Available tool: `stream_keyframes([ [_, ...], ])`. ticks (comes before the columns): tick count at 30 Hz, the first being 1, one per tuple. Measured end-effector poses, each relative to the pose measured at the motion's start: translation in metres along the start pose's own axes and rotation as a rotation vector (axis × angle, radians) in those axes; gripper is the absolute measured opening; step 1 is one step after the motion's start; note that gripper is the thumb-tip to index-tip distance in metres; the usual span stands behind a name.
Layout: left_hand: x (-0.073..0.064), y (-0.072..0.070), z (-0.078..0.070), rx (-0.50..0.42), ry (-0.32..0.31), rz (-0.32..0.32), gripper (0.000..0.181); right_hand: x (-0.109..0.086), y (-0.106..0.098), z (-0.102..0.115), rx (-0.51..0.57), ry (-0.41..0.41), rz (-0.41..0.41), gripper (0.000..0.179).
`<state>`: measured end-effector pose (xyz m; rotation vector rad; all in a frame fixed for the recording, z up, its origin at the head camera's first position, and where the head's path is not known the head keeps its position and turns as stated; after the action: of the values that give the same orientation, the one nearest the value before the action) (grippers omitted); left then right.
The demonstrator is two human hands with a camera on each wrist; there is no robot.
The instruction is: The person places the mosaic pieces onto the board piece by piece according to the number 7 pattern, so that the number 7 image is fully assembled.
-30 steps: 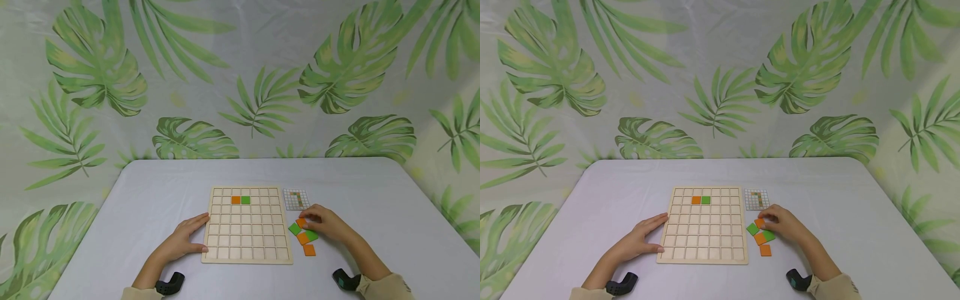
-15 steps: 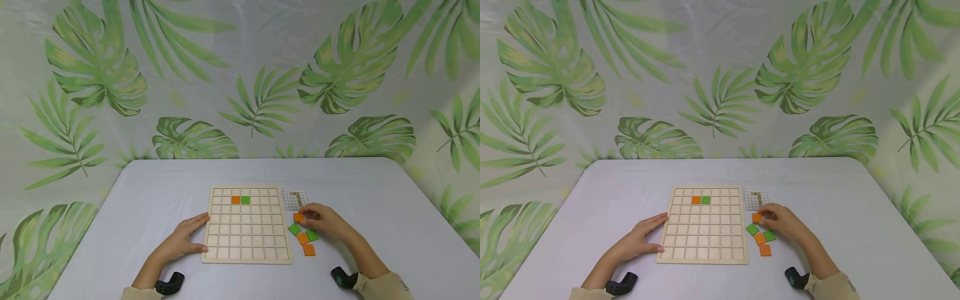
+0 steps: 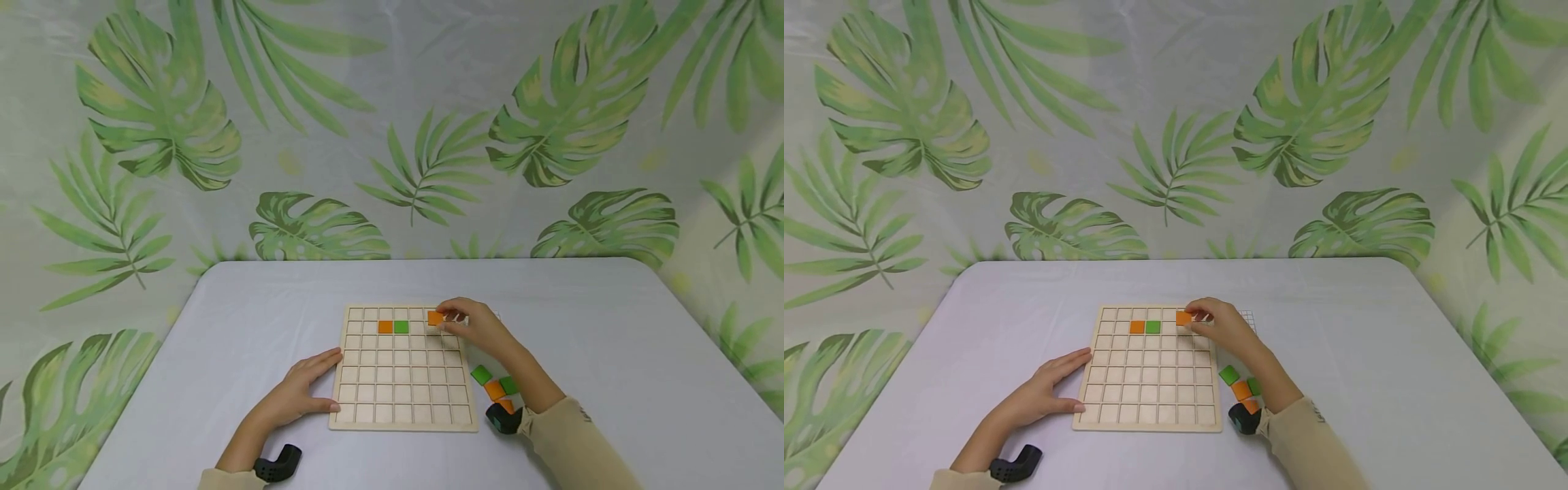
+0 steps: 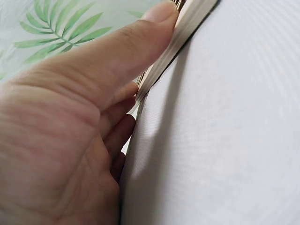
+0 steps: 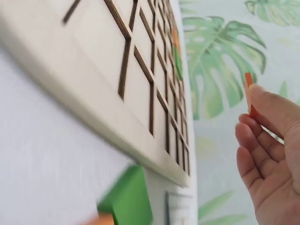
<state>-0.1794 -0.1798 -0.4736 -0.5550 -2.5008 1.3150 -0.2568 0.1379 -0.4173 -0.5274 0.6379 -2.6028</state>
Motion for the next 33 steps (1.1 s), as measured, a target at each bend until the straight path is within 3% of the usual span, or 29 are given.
stream_keyframes([
  [8,0.001,0.001,0.0,-0.004,-0.009,0.01,0.088,0.019,0.026,-0.024,0.045,0.118,0.046,0.028],
  [18,0.0,0.0,0.0,0.011,-0.009,0.006,0.088,0.024,0.04,-0.032,-0.058,0.127,0.083,0.027],
  [26,0.001,0.0,0.0,0.007,-0.005,0.004,0.088,0.02,0.04,-0.029,-0.046,0.139,0.101,0.035],
  [33,0.0,-0.001,-0.001,0.012,-0.009,0.002,0.088,0.007,0.019,-0.015,0.041,0.137,0.064,0.044],
])
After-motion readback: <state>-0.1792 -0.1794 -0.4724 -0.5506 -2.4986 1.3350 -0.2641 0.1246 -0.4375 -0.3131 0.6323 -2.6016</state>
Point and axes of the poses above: each hand's wrist, its own x-axis towards the middle knuckle, its own y-axis out of the palm, z = x × y, the point moved 4 cm from there along x, towards the middle knuckle, and after that the axes turned 13 degrees about x, right-handed, at the moved point
